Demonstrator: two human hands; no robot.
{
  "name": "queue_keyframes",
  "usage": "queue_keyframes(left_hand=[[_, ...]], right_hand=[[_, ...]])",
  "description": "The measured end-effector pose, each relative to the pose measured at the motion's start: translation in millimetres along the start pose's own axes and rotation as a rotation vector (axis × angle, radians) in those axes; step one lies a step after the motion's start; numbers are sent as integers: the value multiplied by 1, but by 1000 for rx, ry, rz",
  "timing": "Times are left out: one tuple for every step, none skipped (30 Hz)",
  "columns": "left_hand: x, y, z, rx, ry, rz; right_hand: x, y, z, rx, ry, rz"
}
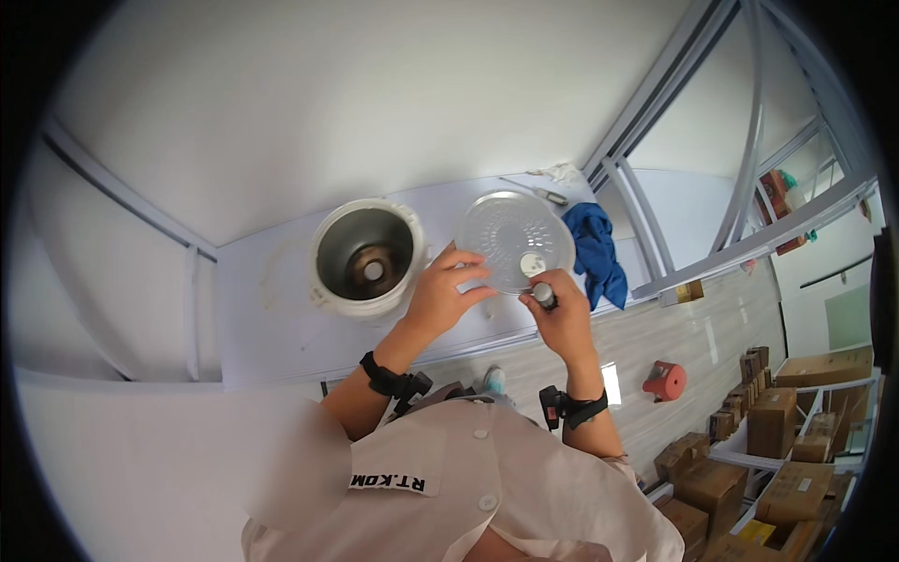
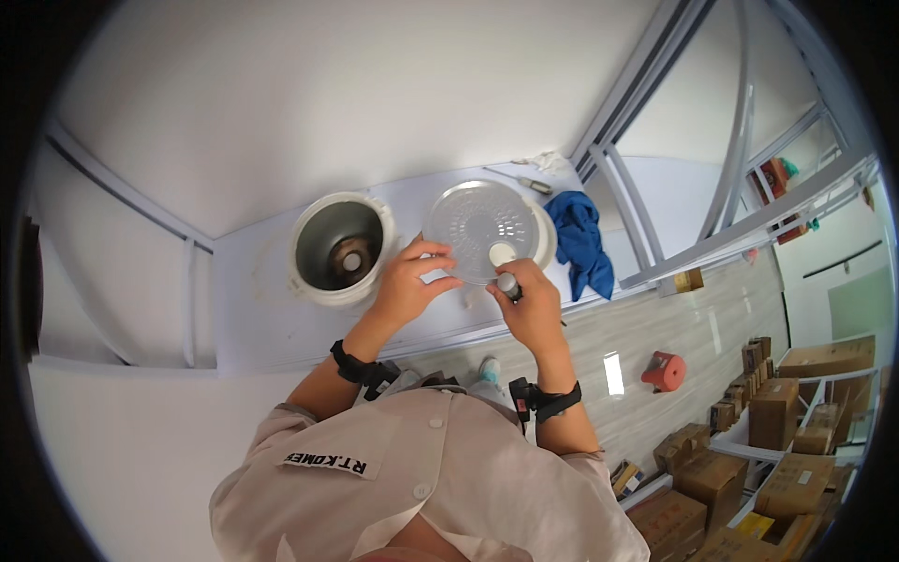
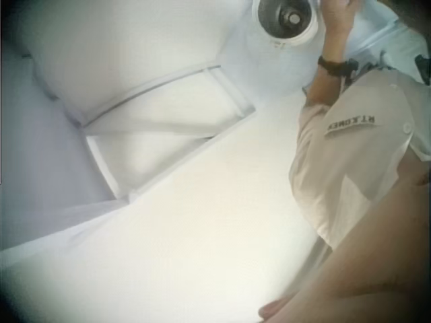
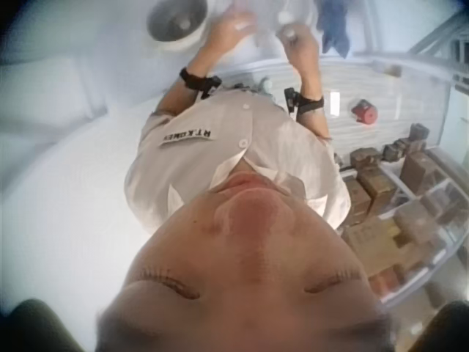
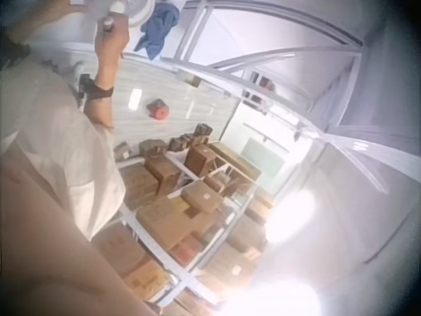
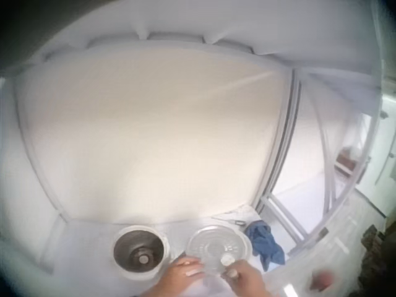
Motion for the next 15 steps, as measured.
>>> queue_keyframes(left_hand=[[-7,-4,15,1,27,-30],[-13,-7,30,-2,55,-60],[-16,-10,44,-6,44,-77],[-20,-14,58,-20,46,-96],[-23,-16,70,-33,46,-121],[-27,-17,81,-45,45,-148],[-29,-19,92,-55,28,-152],[-29,-17,100,-70,10,-162],[-30,-16,108,-83,-9,-172],[-33,-14,115,-87,-7,-218],[-35,-15,121,-90,-2,-258],[-36,-15,126,-92,2,-298],[-36,-14,129,-66,-38,-283],[-37,-12,132,-38,-76,-271],[-38,-11,135,-11,-114,-258]], right_hand=[[15,-1,-2,-11,15,2],[31,-1,-4,-22,31,7],[43,-1,-8,-37,78,-1],[56,-2,-12,-41,91,-3],[67,-2,-15,-52,99,-5],[76,-1,-18,-63,107,-7],[88,0,-21,-104,100,33],[97,0,-24,-126,92,31],[108,0,-25,-148,85,28],[118,-1,-25,-171,76,24],[127,-2,-25,-189,71,18],[135,-3,-23,-208,66,11],[142,-4,-21,-226,61,4],[147,-7,-19,-237,54,-3],[151,-9,-16,-247,48,-9]])
Point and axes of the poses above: each hand's wrist, its own y-axis away from the middle knuckle, its own z-axis out of the palm, x = y × z, the point moved 6 cm from there along -y, towards the middle knuckle, and after that the axes turned 2 degrees about -x, right-handed, at the moved point
